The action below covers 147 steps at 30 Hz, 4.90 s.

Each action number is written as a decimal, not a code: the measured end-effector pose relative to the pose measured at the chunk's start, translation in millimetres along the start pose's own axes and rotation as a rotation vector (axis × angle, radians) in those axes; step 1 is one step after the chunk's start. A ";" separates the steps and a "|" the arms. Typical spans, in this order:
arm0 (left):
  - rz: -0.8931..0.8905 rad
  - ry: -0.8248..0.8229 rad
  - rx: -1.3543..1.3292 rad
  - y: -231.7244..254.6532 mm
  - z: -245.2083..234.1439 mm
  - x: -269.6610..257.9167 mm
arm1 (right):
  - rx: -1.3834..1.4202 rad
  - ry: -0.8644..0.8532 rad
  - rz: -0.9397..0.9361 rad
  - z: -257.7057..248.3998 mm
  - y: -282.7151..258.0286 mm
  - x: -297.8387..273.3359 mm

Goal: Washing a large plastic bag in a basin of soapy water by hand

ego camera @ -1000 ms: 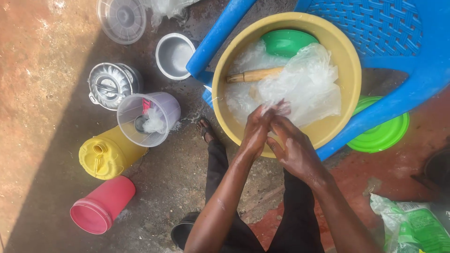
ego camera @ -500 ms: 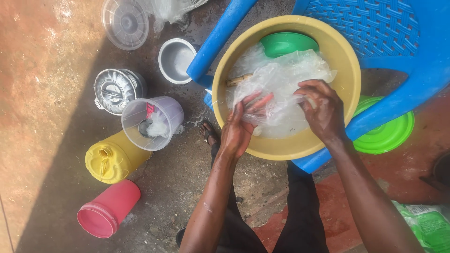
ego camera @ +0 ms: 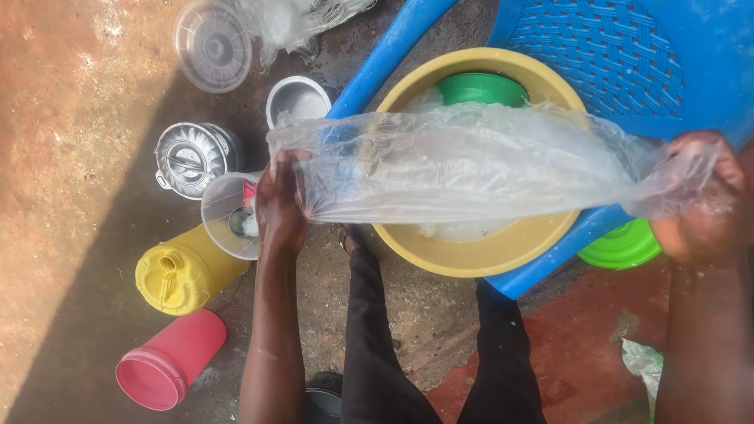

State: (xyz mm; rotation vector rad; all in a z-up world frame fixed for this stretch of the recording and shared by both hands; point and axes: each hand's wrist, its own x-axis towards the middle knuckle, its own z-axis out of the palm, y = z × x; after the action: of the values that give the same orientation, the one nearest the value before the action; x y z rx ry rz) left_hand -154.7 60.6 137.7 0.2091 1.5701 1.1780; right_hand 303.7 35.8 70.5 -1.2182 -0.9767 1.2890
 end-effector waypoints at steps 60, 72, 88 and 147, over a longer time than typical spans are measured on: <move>-0.531 -0.259 -0.142 -240.0 102.4 -35.1 | -0.739 0.135 0.358 148.3 80.0 -13.2; -0.550 -0.169 0.072 -208.3 54.7 -51.7 | -0.865 -0.206 0.379 208.1 4.4 -81.8; 0.261 -0.312 0.767 -189.1 79.4 -16.6 | -1.087 -0.056 -0.407 159.4 123.5 -23.6; 0.126 -0.467 0.297 -144.0 113.6 -55.3 | -0.454 0.266 -0.105 207.7 28.5 -72.4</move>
State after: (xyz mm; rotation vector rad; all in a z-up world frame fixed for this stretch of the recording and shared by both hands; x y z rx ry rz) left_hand 21.4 17.5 75.8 0.7342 1.3185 0.9004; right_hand 88.8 -18.3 81.1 -1.6126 -1.1536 0.8161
